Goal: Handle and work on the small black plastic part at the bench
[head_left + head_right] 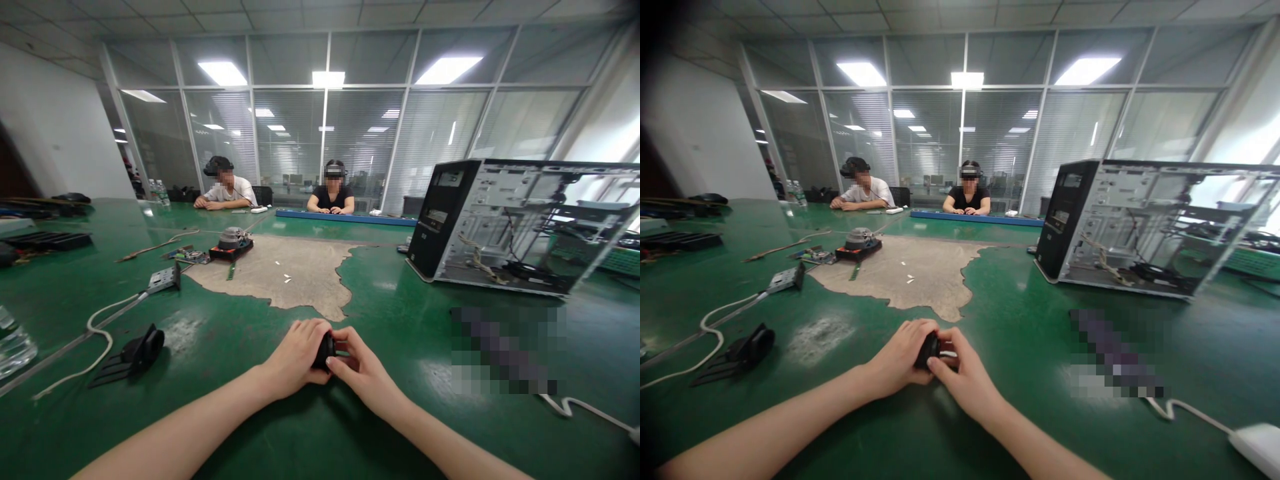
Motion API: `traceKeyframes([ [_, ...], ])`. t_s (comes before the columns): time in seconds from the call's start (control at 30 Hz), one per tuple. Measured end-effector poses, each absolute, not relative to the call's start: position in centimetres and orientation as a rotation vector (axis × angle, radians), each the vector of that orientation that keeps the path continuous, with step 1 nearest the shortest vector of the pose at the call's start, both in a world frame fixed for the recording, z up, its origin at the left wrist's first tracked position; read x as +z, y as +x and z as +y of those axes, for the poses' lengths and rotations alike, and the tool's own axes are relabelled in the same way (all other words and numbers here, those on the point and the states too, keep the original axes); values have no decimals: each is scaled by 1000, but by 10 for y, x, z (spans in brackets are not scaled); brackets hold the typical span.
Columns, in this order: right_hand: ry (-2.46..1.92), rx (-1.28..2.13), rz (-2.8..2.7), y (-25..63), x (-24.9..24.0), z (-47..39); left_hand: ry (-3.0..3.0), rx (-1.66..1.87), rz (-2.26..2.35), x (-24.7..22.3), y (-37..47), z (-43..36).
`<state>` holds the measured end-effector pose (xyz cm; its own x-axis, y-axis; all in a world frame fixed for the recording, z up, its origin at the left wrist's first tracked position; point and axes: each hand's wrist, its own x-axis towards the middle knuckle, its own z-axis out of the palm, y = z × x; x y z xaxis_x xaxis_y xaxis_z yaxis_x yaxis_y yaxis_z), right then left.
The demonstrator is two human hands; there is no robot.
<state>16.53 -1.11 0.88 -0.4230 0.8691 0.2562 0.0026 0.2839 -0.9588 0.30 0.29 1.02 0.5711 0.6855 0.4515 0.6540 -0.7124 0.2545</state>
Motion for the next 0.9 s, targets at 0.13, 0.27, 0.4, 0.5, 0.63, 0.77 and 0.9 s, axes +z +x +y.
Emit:
traceKeyframes([
  [0.13,-800,1270,-1632,165,6,-10,2722,847,1133,10,3,3],
  [0.27,-850,1267,-1613,164,4,-6,2713,869,1126,10,4,3],
  [0.4,-895,1264,-1635,164,5,-7,2708,858,1144,10,4,3],
  [0.5,-871,1253,-1661,164,8,-11,2715,842,1151,10,3,4],
  [0.63,-839,1234,-1656,165,8,-13,2711,834,1146,9,3,5],
  [0.77,-851,1252,-1614,163,6,-10,2710,846,1131,9,3,5],
  [0.9,-890,1255,-1617,162,8,-8,2711,860,1129,8,3,6],
])
